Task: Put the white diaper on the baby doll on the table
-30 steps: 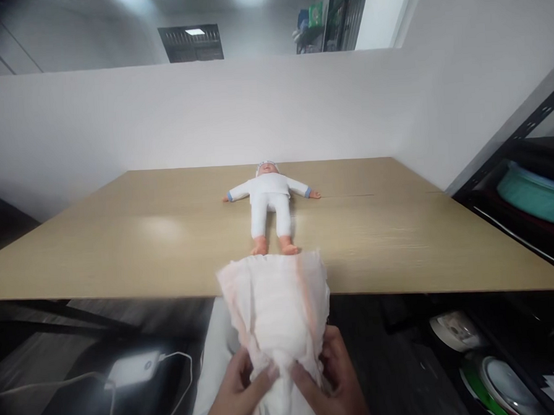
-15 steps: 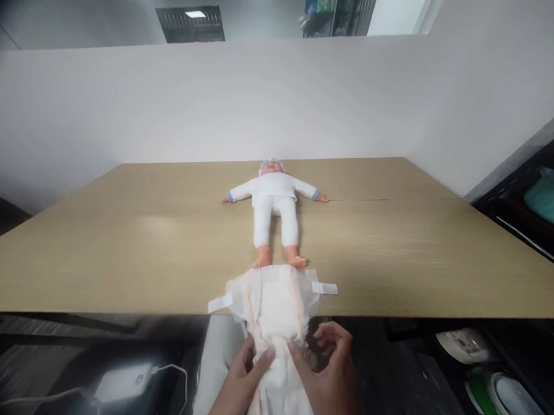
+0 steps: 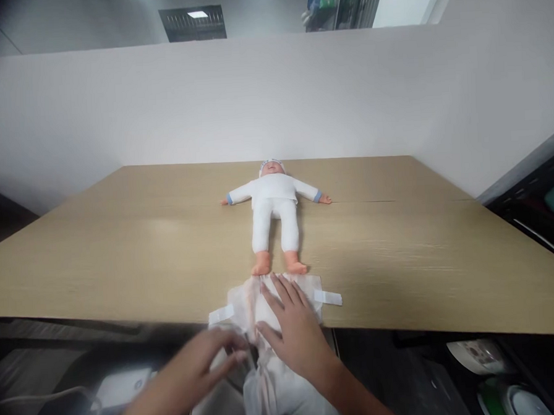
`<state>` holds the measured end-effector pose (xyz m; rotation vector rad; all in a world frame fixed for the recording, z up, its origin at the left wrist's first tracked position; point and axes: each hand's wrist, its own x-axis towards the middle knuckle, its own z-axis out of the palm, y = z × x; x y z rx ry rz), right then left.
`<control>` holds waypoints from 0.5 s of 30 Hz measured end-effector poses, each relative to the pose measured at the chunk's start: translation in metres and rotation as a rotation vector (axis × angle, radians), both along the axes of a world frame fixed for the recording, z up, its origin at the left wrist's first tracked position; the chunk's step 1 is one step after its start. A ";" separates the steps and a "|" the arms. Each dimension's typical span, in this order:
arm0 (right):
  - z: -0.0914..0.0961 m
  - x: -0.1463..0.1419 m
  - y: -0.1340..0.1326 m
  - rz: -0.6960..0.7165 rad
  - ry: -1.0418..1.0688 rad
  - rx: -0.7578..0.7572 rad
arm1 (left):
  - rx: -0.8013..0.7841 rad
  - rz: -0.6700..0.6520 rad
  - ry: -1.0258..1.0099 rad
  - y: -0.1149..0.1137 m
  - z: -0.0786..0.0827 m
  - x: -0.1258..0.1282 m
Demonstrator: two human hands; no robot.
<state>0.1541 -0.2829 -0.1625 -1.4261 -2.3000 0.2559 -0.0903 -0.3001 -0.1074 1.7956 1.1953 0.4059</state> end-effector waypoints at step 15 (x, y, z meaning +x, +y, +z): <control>-0.007 0.001 0.002 -0.012 0.001 -0.004 | 1.070 -0.767 0.590 0.212 -0.006 0.094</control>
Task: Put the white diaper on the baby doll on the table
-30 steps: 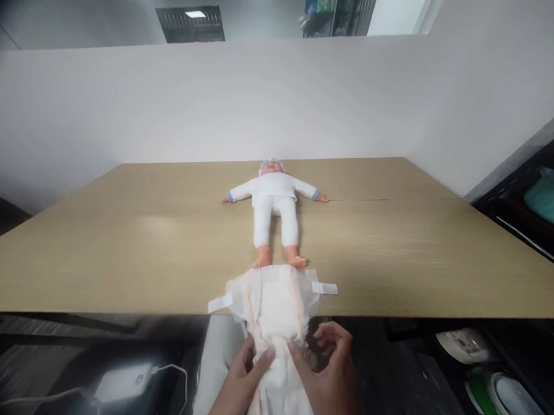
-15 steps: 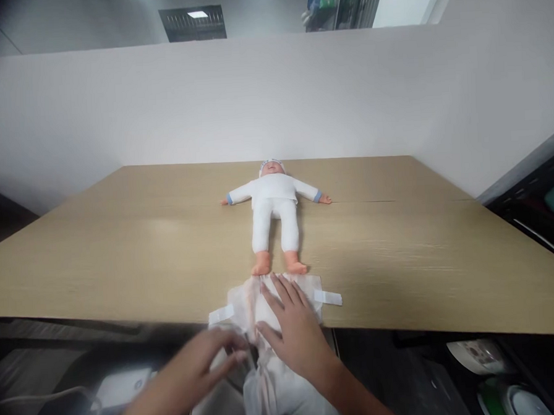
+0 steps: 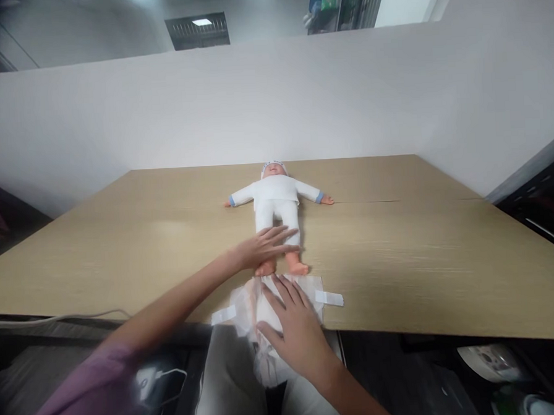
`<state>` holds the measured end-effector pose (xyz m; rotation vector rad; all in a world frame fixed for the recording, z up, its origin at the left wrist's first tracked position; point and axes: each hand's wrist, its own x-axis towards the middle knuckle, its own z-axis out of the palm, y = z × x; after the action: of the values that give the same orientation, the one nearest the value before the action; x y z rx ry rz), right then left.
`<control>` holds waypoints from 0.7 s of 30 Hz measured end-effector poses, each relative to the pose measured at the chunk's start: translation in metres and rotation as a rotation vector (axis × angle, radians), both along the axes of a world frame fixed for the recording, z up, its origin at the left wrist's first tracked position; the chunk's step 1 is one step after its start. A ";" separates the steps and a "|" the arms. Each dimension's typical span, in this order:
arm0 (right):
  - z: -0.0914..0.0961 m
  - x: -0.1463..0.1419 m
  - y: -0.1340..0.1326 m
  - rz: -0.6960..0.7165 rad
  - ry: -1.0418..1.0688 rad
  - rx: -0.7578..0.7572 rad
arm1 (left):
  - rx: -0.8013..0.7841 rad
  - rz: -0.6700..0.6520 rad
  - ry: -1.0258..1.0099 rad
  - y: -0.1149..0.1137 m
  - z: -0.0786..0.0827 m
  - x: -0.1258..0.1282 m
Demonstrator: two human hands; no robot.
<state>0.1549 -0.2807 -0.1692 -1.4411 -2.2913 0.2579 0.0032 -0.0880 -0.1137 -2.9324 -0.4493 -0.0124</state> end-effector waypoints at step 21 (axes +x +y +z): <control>-0.011 0.019 0.180 0.032 -0.124 -0.091 | -0.704 0.031 -0.759 0.057 0.127 0.003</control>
<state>0.1744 -0.1004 -0.1799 -1.5044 -2.4326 0.2937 0.0066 -0.0313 0.0131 -3.4961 -0.7094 -1.2245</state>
